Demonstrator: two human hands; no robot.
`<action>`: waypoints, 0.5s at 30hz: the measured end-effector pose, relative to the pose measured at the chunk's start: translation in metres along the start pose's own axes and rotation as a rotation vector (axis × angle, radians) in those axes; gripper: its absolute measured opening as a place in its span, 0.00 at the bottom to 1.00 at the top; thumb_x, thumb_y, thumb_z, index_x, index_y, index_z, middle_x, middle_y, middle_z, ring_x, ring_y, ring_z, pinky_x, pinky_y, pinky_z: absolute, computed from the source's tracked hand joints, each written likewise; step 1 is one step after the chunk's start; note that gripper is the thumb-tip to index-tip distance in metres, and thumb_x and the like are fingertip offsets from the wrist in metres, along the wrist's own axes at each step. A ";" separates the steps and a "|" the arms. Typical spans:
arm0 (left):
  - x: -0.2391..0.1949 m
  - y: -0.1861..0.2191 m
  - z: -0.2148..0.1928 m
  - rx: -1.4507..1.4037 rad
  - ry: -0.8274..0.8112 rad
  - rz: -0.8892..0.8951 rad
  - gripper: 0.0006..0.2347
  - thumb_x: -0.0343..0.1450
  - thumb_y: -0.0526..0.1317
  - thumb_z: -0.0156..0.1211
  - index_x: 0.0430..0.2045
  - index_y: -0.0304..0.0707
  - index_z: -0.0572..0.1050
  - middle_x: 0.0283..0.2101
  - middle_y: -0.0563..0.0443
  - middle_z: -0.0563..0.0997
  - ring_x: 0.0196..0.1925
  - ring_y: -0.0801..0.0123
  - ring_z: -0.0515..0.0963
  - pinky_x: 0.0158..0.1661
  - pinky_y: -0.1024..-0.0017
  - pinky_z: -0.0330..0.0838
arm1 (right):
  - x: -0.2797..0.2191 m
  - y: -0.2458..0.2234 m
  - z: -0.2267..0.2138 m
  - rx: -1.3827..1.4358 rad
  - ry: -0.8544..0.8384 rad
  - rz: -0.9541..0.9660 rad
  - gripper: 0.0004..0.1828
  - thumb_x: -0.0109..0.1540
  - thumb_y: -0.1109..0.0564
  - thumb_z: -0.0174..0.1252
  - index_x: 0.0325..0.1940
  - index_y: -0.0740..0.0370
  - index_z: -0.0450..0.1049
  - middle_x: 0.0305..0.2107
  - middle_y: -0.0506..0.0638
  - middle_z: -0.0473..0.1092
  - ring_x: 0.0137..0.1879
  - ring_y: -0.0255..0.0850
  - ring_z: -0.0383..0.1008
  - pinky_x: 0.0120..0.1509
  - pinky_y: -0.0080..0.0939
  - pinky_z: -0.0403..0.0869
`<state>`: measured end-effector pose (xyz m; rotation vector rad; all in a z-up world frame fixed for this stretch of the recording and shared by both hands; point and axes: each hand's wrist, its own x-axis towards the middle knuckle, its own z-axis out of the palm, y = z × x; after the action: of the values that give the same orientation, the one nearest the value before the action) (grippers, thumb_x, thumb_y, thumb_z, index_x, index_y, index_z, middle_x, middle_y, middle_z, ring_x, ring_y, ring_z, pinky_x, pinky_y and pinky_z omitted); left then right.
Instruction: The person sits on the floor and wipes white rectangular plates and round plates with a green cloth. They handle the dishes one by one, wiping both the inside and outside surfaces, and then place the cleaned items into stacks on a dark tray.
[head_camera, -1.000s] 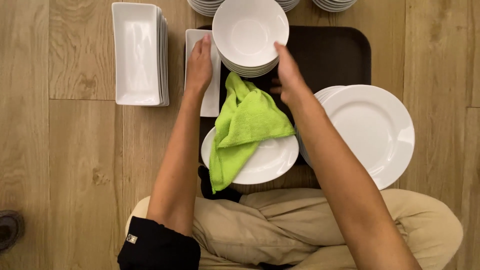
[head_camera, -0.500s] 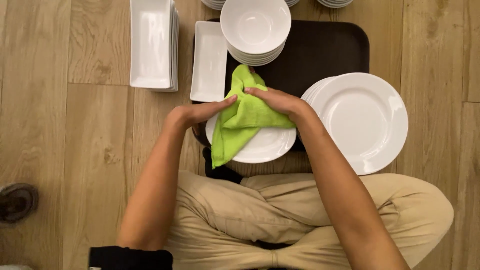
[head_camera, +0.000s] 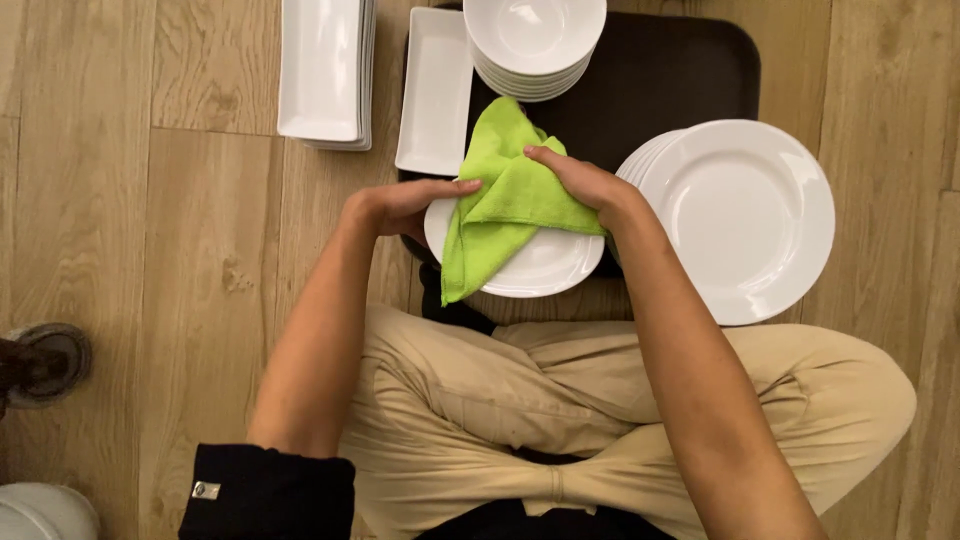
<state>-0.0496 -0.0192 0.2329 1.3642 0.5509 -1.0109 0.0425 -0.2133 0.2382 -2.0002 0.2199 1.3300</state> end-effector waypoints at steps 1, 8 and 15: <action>0.002 -0.003 -0.001 -0.003 -0.002 -0.003 0.48 0.60 0.67 0.58 0.73 0.35 0.53 0.70 0.29 0.64 0.71 0.34 0.64 0.64 0.34 0.58 | -0.001 0.002 0.002 0.000 -0.002 0.004 0.63 0.46 0.15 0.57 0.75 0.54 0.61 0.64 0.56 0.65 0.72 0.50 0.64 0.71 0.54 0.64; 0.009 -0.014 -0.027 -0.080 0.021 -0.001 0.44 0.61 0.61 0.64 0.70 0.32 0.60 0.65 0.31 0.72 0.65 0.36 0.73 0.62 0.37 0.63 | -0.010 -0.013 0.021 0.031 -0.002 -0.009 0.63 0.47 0.16 0.57 0.76 0.57 0.59 0.65 0.58 0.65 0.72 0.53 0.63 0.72 0.56 0.63; 0.009 -0.032 -0.057 -0.160 0.086 0.001 0.41 0.63 0.59 0.65 0.66 0.29 0.64 0.60 0.36 0.77 0.58 0.46 0.79 0.60 0.45 0.69 | 0.004 -0.023 0.046 0.021 -0.011 -0.070 0.64 0.50 0.17 0.57 0.77 0.61 0.56 0.67 0.62 0.62 0.74 0.56 0.60 0.73 0.59 0.61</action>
<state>-0.0591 0.0364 0.1980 1.2695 0.6811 -0.8907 0.0218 -0.1660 0.2361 -1.9650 0.1562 1.2897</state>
